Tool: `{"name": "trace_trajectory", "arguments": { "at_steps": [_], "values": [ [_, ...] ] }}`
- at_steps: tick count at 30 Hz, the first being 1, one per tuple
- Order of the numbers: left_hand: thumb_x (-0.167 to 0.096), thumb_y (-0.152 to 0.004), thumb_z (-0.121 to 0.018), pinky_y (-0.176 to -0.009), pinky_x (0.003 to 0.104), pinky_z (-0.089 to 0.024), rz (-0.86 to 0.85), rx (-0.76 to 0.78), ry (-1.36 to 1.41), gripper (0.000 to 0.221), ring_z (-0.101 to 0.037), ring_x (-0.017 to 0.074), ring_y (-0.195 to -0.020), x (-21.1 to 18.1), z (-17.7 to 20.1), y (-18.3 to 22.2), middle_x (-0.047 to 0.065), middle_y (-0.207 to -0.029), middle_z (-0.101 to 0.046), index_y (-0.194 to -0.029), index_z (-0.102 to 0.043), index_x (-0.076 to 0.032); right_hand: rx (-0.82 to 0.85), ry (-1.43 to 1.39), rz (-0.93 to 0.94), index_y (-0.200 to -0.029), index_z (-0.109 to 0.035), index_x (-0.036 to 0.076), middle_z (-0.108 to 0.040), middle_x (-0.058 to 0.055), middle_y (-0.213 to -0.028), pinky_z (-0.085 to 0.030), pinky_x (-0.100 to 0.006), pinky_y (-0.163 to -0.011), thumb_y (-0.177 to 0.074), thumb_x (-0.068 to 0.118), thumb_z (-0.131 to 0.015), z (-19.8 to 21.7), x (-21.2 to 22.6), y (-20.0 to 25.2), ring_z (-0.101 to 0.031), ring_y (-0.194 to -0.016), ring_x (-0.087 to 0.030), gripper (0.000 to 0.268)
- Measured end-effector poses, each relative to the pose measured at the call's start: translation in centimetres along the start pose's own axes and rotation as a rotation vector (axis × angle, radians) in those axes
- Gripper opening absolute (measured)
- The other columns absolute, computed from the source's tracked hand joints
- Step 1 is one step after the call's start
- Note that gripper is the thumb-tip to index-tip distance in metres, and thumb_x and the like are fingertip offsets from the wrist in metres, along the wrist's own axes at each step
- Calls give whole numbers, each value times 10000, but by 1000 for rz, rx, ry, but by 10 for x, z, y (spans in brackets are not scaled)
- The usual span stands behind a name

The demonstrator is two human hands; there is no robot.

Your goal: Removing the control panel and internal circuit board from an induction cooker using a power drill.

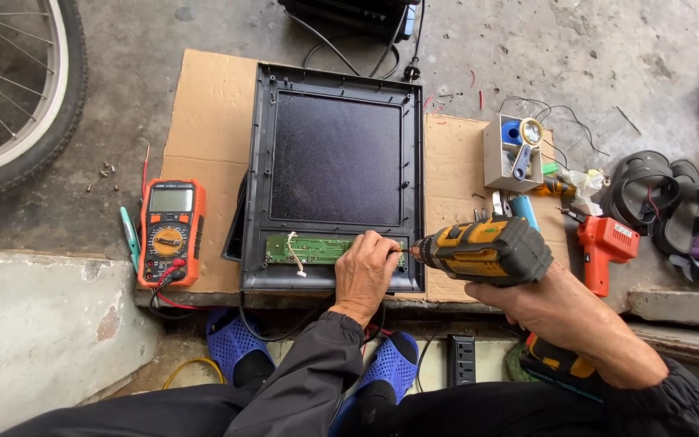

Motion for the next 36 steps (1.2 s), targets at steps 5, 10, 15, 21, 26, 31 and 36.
{"name": "trace_trajectory", "arguments": {
  "at_steps": [5, 10, 15, 21, 26, 31, 36],
  "values": [
    [-201, -941, -845, -613, 317, -507, -45, -28, -27, 143, -586, 127, -763, 3, -2, -2, -47, -912, -578, -935, -709, -159, -20, -127, -65, -1311, -860, -3, -883, -189, -1028, -503, -406, -646, -907, 23, -846, 7, 1, 12, -636, -750, -281, 405],
    [-283, -1022, -793, -483, 294, -430, -18, -1, -71, 224, -520, 84, -598, 10, -3, -14, -80, -801, -558, -899, -625, -199, -58, -127, -77, -1194, -880, -48, -750, -219, -817, -452, -413, -599, -927, 44, -842, 15, -11, 7, -599, -662, -296, 285],
    [-351, -1050, -741, -574, 358, -525, 210, 36, 139, 190, -618, 141, -580, 31, 4, -30, -84, -818, -693, -955, -676, -200, -116, -208, -79, -1102, -920, -107, -635, -244, -657, -358, -403, -530, -950, 6, -835, 21, -7, 7, -532, -585, -295, 207],
    [-276, -1062, -692, -433, 245, -537, 635, 124, 535, 342, -653, 81, -550, 57, 22, -40, -8, -975, -802, -1357, -799, -140, -75, -210, -62, -1060, -913, -107, -665, -231, -662, -370, -385, -534, -945, 29, -847, 13, -2, 3, -543, -585, -279, 190],
    [-253, -1045, -681, -576, 295, -505, 605, -2, 602, 216, -602, 103, -618, 22, 81, 8, -26, -725, -698, -1100, -808, -87, -31, -158, -78, -1141, -912, -79, -696, -228, -720, -389, -382, -560, -928, 32, -836, 4, 12, 6, -566, -628, -275, 252],
    [-489, -998, -704, -553, 273, -560, 1225, 226, 808, 470, -723, 140, -660, 33, 50, 97, 72, -896, -828, -1104, -773, -37, -6, -177, -58, -1114, -892, -113, -727, -240, -749, -397, -386, -550, -916, -13, -832, -3, 20, 7, -566, -618, -285, 230],
    [-546, -943, -720, -630, 284, -638, 1302, 174, 815, 577, -779, 157, -734, 45, 53, 101, 120, -1026, -883, -1069, -720, 17, 35, -187, -23, -1105, -871, -113, -707, -225, -747, -413, -392, -546, -923, -16, -834, -10, 19, 4, -564, -615, -278, 210]
  ]
}}
Point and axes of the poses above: each hand's wrist, its own y-axis away from the middle knuckle, its own z-axis out of the back of the hand, x = y × z, the point moved 7 cm from there along -y, towards the middle knuckle
